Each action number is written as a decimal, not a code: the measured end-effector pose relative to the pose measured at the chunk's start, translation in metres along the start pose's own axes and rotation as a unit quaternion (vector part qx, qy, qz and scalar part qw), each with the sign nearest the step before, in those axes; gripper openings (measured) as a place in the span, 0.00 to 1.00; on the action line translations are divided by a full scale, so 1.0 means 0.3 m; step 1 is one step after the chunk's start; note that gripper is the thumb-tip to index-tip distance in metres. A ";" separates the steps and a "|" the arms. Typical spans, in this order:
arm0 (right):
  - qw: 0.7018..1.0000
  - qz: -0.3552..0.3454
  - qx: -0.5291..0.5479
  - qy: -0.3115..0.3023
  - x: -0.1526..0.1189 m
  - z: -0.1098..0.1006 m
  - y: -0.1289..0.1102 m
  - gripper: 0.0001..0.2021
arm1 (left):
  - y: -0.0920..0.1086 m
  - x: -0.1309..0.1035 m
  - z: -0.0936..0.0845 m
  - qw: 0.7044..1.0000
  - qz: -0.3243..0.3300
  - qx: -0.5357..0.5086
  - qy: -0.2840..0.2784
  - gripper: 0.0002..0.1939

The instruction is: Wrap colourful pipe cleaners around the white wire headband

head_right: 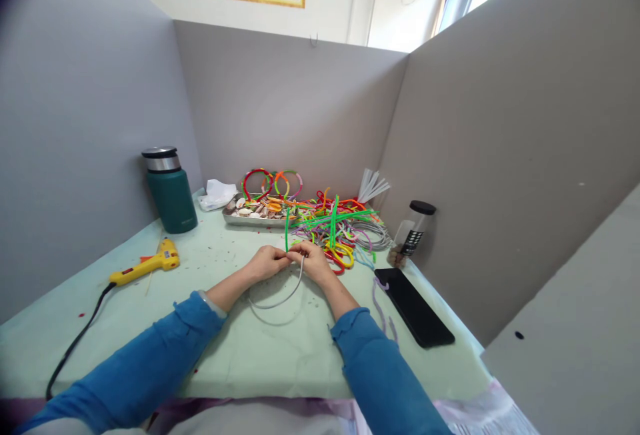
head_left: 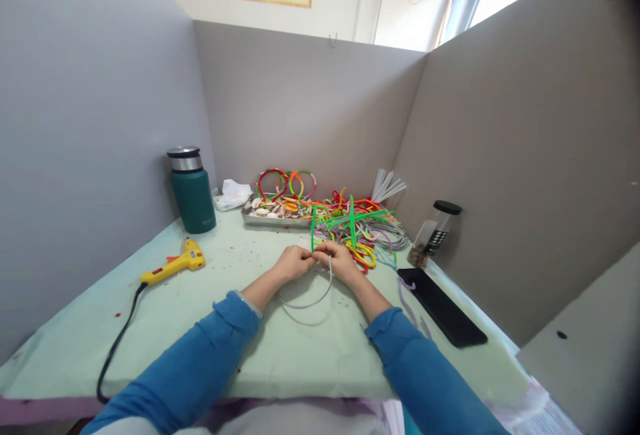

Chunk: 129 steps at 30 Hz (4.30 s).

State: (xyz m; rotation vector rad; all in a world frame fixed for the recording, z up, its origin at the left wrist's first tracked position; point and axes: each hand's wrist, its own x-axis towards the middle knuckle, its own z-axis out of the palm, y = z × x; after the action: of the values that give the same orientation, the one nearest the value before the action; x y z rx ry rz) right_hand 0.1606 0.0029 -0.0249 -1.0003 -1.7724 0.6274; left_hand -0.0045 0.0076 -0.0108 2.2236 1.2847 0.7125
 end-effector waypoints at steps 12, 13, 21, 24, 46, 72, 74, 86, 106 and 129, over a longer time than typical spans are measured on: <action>1.000 0.002 0.006 -0.017 -0.004 -0.002 -0.011 0.07 | 0.022 -0.001 -0.014 0.997 -0.061 -0.045 -0.016 0.16; 1.000 0.003 0.005 -0.017 -0.004 -0.003 -0.011 0.07 | 0.020 -0.001 -0.014 0.996 -0.063 -0.060 -0.018 0.16; 0.999 0.019 0.025 -0.036 -0.008 -0.004 -0.017 0.08 | 0.002 0.001 -0.005 0.980 -0.100 -0.173 -0.027 0.18; 0.998 0.028 0.040 -0.038 -0.006 -0.002 -0.012 0.09 | -0.003 0.003 -0.003 0.962 -0.112 -0.244 -0.050 0.19; 0.992 0.053 0.108 -0.046 -0.009 0.000 -0.034 0.11 | 0.007 0.001 -0.011 0.936 -0.153 -0.309 -0.072 0.19; 0.977 0.113 0.172 -0.054 -0.010 -0.008 -0.014 0.15 | 0.012 -0.007 -0.025 0.906 -0.148 -0.382 -0.103 0.27; 0.977 0.114 0.172 -0.055 -0.011 -0.010 -0.017 0.15 | 0.013 -0.008 -0.025 0.905 -0.149 -0.383 -0.106 0.27; 0.972 0.111 0.195 -0.064 -0.016 -0.020 -0.026 0.14 | 0.013 -0.015 -0.041 0.868 -0.139 -0.450 -0.158 0.21; 0.972 0.117 0.199 -0.031 -0.011 -0.013 -0.026 0.12 | 0.026 -0.012 -0.036 0.861 -0.141 -0.472 -0.124 0.22; 0.967 0.114 0.226 -0.040 -0.014 -0.010 -0.026 0.13 | 0.006 -0.008 -0.039 0.839 -0.119 -0.511 -0.148 0.17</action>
State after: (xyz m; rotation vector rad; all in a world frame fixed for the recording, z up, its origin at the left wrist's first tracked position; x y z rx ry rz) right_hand 0.1615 -0.0048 -0.0198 -0.8698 -1.4942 1.1719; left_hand -0.0118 0.0063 -0.0014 1.2024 0.7126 0.6842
